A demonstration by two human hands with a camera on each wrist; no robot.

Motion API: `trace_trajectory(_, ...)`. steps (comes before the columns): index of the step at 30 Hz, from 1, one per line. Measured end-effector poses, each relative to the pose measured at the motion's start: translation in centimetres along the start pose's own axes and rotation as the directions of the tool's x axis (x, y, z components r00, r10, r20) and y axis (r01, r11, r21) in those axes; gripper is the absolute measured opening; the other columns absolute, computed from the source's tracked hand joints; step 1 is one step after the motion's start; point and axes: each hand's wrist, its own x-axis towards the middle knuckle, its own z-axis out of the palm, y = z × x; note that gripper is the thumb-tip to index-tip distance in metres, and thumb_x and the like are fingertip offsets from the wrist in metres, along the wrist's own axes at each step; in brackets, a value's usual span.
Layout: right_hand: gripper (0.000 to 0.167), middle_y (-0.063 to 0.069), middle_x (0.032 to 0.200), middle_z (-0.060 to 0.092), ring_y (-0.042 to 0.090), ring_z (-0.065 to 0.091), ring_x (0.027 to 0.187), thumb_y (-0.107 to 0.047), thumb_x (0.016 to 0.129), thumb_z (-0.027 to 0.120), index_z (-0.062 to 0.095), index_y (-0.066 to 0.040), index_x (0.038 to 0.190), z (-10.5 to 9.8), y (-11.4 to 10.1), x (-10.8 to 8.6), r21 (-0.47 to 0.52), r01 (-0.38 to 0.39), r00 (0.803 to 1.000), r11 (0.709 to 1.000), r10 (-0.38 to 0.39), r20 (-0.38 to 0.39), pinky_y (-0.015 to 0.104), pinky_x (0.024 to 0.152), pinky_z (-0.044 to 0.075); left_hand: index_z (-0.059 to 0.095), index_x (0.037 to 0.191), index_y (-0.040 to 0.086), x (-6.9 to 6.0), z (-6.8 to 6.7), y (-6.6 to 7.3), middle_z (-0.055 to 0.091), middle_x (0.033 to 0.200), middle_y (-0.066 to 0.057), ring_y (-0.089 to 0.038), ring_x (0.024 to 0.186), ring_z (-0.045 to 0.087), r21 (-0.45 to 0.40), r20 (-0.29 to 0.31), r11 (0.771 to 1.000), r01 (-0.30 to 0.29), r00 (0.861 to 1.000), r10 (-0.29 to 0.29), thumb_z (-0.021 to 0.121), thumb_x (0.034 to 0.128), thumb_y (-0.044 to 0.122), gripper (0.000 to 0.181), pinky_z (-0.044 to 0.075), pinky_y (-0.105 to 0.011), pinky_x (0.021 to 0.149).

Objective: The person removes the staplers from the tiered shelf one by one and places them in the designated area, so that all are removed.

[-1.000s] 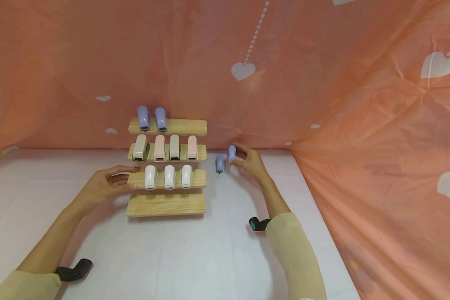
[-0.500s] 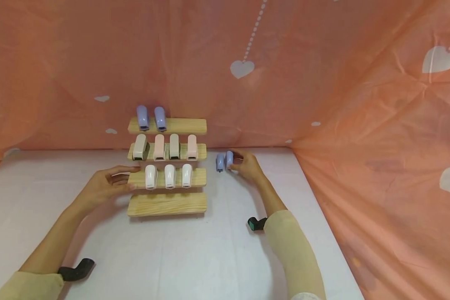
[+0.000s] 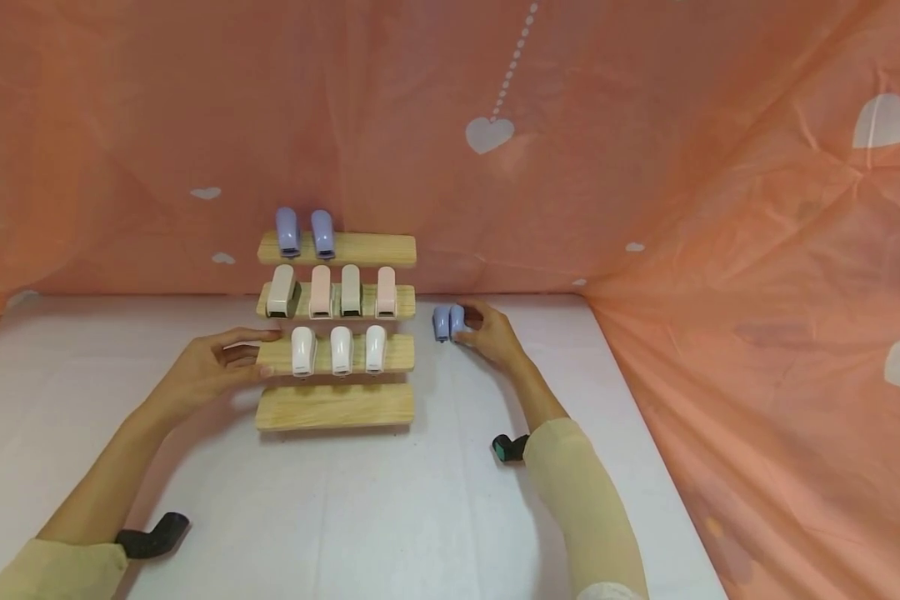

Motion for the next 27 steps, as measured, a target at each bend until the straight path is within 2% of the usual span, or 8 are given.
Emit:
trace_trajectory(8,0.066,0.023,0.138,0.054,0.036,0.054,0.127,0.005,0.082,0.077,0.050,0.002,0.142,-0.5,-0.6,-0.1,0.031,0.013,1.000,0.999,-0.013,-0.003,0.042,0.106,0.046,0.058,0.133,-0.002,0.0,0.1,0.2,0.062,0.127,-0.024,-0.005,0.103,0.066,-0.006,0.001,1.000,0.001,1.000,-0.001,0.078,0.0876,0.011,0.051,0.055,-0.022,0.085)
trace_trajectory(14,0.063,0.023,0.138,0.055,0.035,0.052,0.128,0.002,0.084,0.076,0.051,0.002,0.141,-1.2,-1.8,-0.3,0.004,0.056,0.998,0.998,-0.056,-0.040,0.039,0.108,0.044,0.058,0.133,-0.002,-0.1,0.1,0.4,0.062,0.127,-0.024,-0.004,0.103,0.066,-0.001,-0.004,1.000,0.005,1.000,-0.005,0.078,0.0877,0.012,0.051,0.055,-0.021,0.085)
trace_trajectory(17,0.061,0.025,0.138,0.054,0.037,0.052,0.129,0.003,0.085,0.075,0.050,0.004,0.141,-1.5,-2.6,-0.2,0.041,0.093,0.995,0.995,-0.091,-0.051,0.039,0.108,0.044,0.059,0.133,-0.001,-0.1,0.1,0.4,0.061,0.128,-0.023,-0.003,0.103,0.065,0.008,-0.006,1.000,0.010,1.000,-0.010,0.078,0.0875,0.014,0.051,0.055,-0.021,0.085)
trace_trajectory(21,0.058,0.030,0.136,0.053,0.043,0.051,0.127,0.010,0.084,0.073,0.051,0.009,0.138,-1.7,-4.2,-0.1,0.112,0.166,0.985,0.980,-0.160,-0.062,0.044,0.109,0.042,0.059,0.132,-0.001,0.0,0.0,0.3,0.063,0.126,-0.021,-0.004,0.102,0.066,0.011,-0.003,1.000,0.011,1.000,-0.011,0.079,0.0870,0.013,0.051,0.056,-0.022,0.084)
trace_trajectory(27,0.051,0.038,0.129,0.054,0.054,0.051,0.121,0.014,0.083,0.070,0.053,0.018,0.130,-2.1,-8.6,-1.1,0.137,0.260,0.965,0.956,-0.251,-0.077,0.061,0.103,0.041,0.059,0.132,-0.002,0.0,0.1,0.4,0.065,0.122,-0.020,-0.004,0.099,0.067,0.021,-0.011,1.000,0.012,1.000,-0.011,0.079,0.0865,0.013,0.052,0.056,-0.021,0.082)
